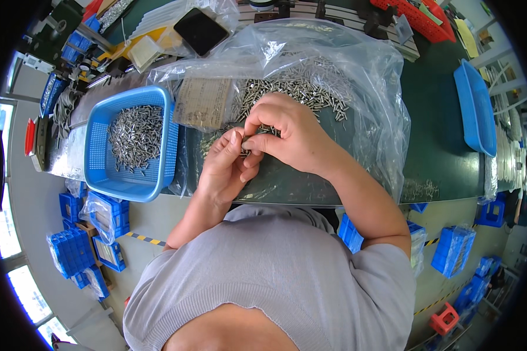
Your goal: Assembling small metal components by manually inserting pins into circular parts at a workstation.
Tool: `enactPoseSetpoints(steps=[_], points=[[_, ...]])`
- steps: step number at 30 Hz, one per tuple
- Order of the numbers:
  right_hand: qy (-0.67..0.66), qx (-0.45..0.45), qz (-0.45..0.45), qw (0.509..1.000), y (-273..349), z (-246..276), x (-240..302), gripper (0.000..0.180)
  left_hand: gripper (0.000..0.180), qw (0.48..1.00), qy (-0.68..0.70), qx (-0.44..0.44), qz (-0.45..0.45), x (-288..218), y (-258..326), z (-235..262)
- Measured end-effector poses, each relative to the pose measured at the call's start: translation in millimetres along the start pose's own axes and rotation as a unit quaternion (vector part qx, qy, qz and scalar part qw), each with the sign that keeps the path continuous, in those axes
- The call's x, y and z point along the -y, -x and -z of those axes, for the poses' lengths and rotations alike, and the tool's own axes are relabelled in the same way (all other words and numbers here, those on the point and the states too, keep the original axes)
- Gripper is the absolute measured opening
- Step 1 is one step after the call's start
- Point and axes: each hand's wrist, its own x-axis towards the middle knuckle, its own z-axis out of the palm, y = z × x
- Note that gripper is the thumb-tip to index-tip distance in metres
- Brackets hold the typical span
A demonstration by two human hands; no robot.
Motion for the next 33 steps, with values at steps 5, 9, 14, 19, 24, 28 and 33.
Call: enactPoseSetpoints(steps=[5, 9, 14, 19, 24, 28, 33], points=[[0.014, -0.03, -0.027, 0.999, -0.1, -0.8, 2.8, 0.015, 0.022, 0.999, -0.007, -0.021, -0.033, 3.2, -1.5, 1.9], [-0.017, -0.024, -0.039, 0.999, 0.5, 5.0, -1.7, 0.012, 0.022, 0.996, 0.025, -0.007, -0.087, 1.5, -2.0, 4.3], [0.211, 0.034, 0.004, 0.977, 3.4, 5.1, -10.8, 0.014, 0.022, 0.992, 0.041, 0.001, -0.123, 0.9, -4.6, 12.8], [0.251, 0.032, 0.014, 0.967, 5.5, -5.1, -15.7, 0.007, 0.026, 0.994, 0.04, -0.009, -0.101, 0.8, -2.1, 5.9], [0.268, 0.041, 0.005, 0.963, 6.5, -5.4, -17.8, 0.008, 0.027, 0.997, 0.026, 0.003, -0.078, 1.2, -2.0, 7.2], [0.061, 0.016, -0.071, 0.995, 2.3, 2.9, -4.7, 0.009, 0.022, 0.997, 0.023, 0.002, -0.068, 0.9, -1.5, 8.2], [-0.191, 0.009, -0.164, 0.968, 1.4, 1.7, 5.6, 0.008, 0.02, 0.998, 0.009, -0.007, -0.061, 1.9, -0.7, 5.7]])
